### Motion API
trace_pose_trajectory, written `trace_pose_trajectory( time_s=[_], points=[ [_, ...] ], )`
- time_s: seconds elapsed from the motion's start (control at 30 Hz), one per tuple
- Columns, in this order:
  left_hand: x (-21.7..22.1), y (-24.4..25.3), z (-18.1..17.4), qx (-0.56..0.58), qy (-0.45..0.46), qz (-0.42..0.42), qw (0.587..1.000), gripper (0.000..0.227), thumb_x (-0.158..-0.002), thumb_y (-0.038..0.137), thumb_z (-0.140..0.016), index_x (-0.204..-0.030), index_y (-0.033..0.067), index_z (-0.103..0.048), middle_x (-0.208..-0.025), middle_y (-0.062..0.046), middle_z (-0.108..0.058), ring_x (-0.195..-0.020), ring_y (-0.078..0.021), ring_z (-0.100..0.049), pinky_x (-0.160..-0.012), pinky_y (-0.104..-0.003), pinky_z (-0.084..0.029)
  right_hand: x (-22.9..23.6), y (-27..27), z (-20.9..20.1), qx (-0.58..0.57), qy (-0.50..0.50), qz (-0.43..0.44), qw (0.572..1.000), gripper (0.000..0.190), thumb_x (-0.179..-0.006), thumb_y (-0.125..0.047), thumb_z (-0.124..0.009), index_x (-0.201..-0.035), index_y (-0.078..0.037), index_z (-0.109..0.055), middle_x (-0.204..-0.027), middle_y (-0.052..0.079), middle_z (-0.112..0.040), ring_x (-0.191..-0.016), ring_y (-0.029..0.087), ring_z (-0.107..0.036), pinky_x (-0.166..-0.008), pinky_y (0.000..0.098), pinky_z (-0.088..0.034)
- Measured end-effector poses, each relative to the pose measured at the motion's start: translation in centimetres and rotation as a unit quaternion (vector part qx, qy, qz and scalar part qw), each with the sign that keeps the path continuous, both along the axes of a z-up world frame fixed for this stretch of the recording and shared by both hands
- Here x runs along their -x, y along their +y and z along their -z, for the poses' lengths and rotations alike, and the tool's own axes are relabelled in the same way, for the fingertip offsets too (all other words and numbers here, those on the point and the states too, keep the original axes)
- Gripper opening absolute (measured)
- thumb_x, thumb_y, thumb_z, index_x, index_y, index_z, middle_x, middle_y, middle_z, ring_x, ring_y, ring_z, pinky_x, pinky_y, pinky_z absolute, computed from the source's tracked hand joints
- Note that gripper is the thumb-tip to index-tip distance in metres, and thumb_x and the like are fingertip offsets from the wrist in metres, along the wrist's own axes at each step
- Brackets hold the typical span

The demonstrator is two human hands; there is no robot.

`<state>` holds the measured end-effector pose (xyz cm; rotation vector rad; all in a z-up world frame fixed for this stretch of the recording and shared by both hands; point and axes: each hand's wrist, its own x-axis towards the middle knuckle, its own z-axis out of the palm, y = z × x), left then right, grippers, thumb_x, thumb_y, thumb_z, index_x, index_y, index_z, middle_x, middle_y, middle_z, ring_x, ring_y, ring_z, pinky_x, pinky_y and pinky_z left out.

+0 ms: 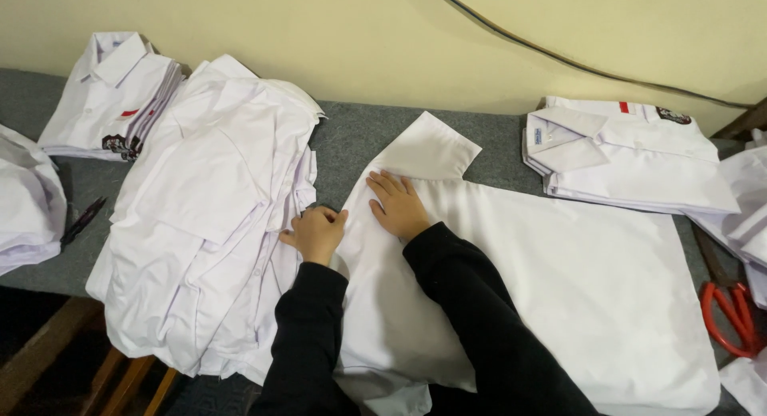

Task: Folding a white uniform shirt on a flat work surface in a factory setting.

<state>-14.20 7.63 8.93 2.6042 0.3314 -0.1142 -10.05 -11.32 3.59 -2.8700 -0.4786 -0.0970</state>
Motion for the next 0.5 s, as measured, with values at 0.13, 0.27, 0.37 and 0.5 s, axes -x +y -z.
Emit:
trace_pose_trajectory(
  time_s=[0.13, 0.27, 0.37, 0.5],
  points=[
    [-1.4, 0.3, 3.1, -0.013, -0.015, 0.0, 1.0, 0.031, -0.097, 0.046, -0.058, -0.103, 0.0203, -0.076, -0.124, -0.006, -0.069, -0.13, -0.0363, -0.05, -0.108, -0.065, -0.016, -0.1, 0.0, 0.5, -0.011, -0.018, 0.003, 1.0, 0.053, -0.11, -0.04, -0.037, -0.16, -0.025, -0.038, -0.165, -0.001, -0.038, -0.156, 0.019, -0.029, -0.126, 0.052, -0.021],
    [-1.9, 0.0, 5.3, -0.061, -0.043, -0.007, 0.997, 0.031, -0.103, 0.037, -0.051, -0.109, 0.0174, -0.075, -0.124, -0.007, -0.068, -0.125, -0.0324, -0.052, -0.108, -0.062, -0.016, -0.1, -0.1, 0.5, -0.01, -0.007, 0.0, 1.0, 0.053, -0.109, -0.04, -0.036, -0.161, -0.027, -0.037, -0.166, -0.002, -0.037, -0.156, 0.019, -0.028, -0.127, 0.0517, -0.019],
    [-1.7, -0.3, 5.7, -0.096, -0.08, -0.009, 0.992, 0.029, -0.103, 0.034, -0.052, -0.111, 0.0159, -0.073, -0.122, -0.007, -0.068, -0.122, -0.0307, -0.054, -0.108, -0.061, -0.017, 0.0, -0.2, 0.3, 0.008, 0.002, -0.003, 1.0, 0.054, -0.109, -0.04, -0.034, -0.162, -0.029, -0.034, -0.167, -0.003, -0.034, -0.157, 0.019, -0.026, -0.127, 0.0519, -0.018],
    [-1.1, -0.9, 5.0, -0.15, -0.27, 0.058, 0.949, 0.026, -0.094, 0.026, -0.069, -0.118, 0.0187, -0.061, -0.108, -0.001, -0.061, -0.105, -0.0258, -0.06, -0.103, -0.058, -0.028, -0.2, -0.1, 0.8, 0.039, -0.011, -0.008, 0.999, 0.055, -0.109, -0.04, -0.031, -0.163, -0.033, -0.032, -0.169, -0.006, -0.03, -0.157, 0.019, -0.024, -0.126, 0.0522, -0.018]
  ],
)
